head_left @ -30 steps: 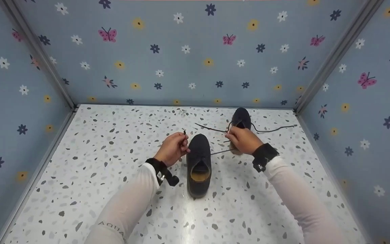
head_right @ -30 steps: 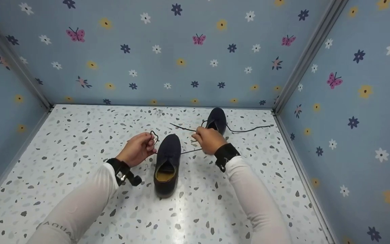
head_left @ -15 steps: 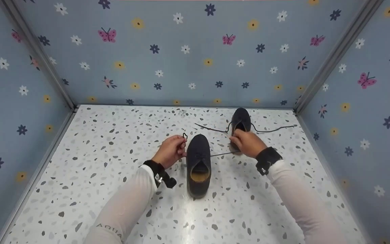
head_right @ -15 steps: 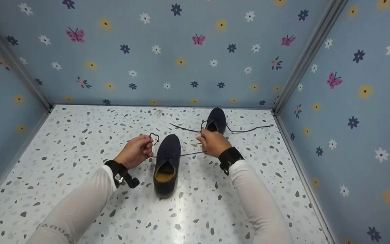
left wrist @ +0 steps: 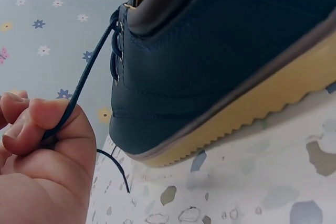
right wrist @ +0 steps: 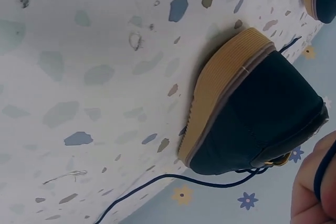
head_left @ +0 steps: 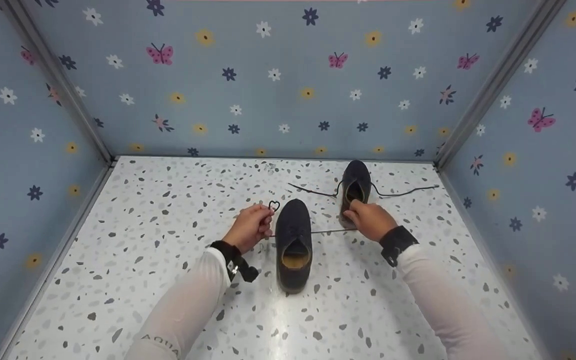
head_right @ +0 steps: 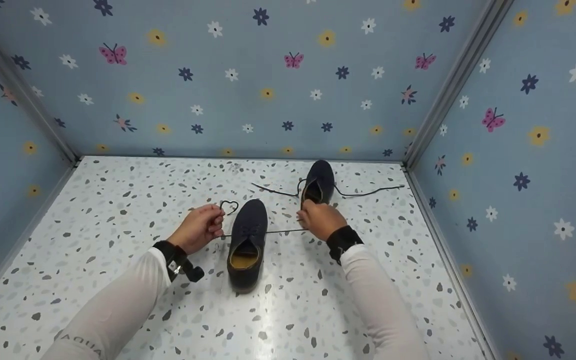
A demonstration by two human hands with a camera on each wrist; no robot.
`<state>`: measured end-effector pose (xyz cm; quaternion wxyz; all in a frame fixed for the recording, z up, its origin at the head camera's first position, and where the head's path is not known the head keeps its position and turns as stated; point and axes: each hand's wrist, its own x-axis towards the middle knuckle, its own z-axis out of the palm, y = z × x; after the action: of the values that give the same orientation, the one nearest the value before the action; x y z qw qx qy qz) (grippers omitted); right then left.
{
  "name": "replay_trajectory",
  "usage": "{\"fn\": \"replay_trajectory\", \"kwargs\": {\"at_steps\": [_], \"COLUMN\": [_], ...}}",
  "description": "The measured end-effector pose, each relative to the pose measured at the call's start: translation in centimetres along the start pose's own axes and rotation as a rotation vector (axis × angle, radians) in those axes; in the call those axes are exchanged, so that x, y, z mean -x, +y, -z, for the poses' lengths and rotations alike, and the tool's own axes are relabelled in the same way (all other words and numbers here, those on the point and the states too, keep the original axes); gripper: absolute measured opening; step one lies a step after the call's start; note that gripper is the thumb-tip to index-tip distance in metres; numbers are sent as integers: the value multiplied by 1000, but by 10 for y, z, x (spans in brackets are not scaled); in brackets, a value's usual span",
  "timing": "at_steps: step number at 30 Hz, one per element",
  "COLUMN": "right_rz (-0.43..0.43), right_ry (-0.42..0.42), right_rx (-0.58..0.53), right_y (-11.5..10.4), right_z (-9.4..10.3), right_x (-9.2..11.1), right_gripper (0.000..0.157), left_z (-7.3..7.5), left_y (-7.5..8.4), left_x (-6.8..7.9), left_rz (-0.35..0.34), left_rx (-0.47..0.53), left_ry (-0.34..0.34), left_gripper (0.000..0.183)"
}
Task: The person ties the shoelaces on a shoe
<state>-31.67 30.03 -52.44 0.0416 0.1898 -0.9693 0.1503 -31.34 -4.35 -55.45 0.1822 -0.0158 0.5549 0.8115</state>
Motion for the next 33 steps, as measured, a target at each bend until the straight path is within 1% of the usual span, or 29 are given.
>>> {"fn": "replay_trajectory", "kwargs": {"at_steps": [5,8,18,29,33], "right_rz": [-13,-23,-88,-119,-121], "right_ry": [2,6,-21,11,24], "right_rx": [5,11,13,-18,-22], "right_y": [4,6,10,15,15], "right_z": [-7,-11,-21,-35,-37], "right_x": [4,6,12,19,19], "right_gripper": [21,22,23,23,23], "left_z": [3,5,8,9,9], "left_y": [-4,-7,-18,-23,-23], "left_x": [0,1,3,5,5], "left_rz": [3,4,7,9,-1], "left_rx": [-42,-36,-17,1,-10], "left_ry": [-5,5,27,44,55], "left_gripper": [14,15,15,16,15]}}
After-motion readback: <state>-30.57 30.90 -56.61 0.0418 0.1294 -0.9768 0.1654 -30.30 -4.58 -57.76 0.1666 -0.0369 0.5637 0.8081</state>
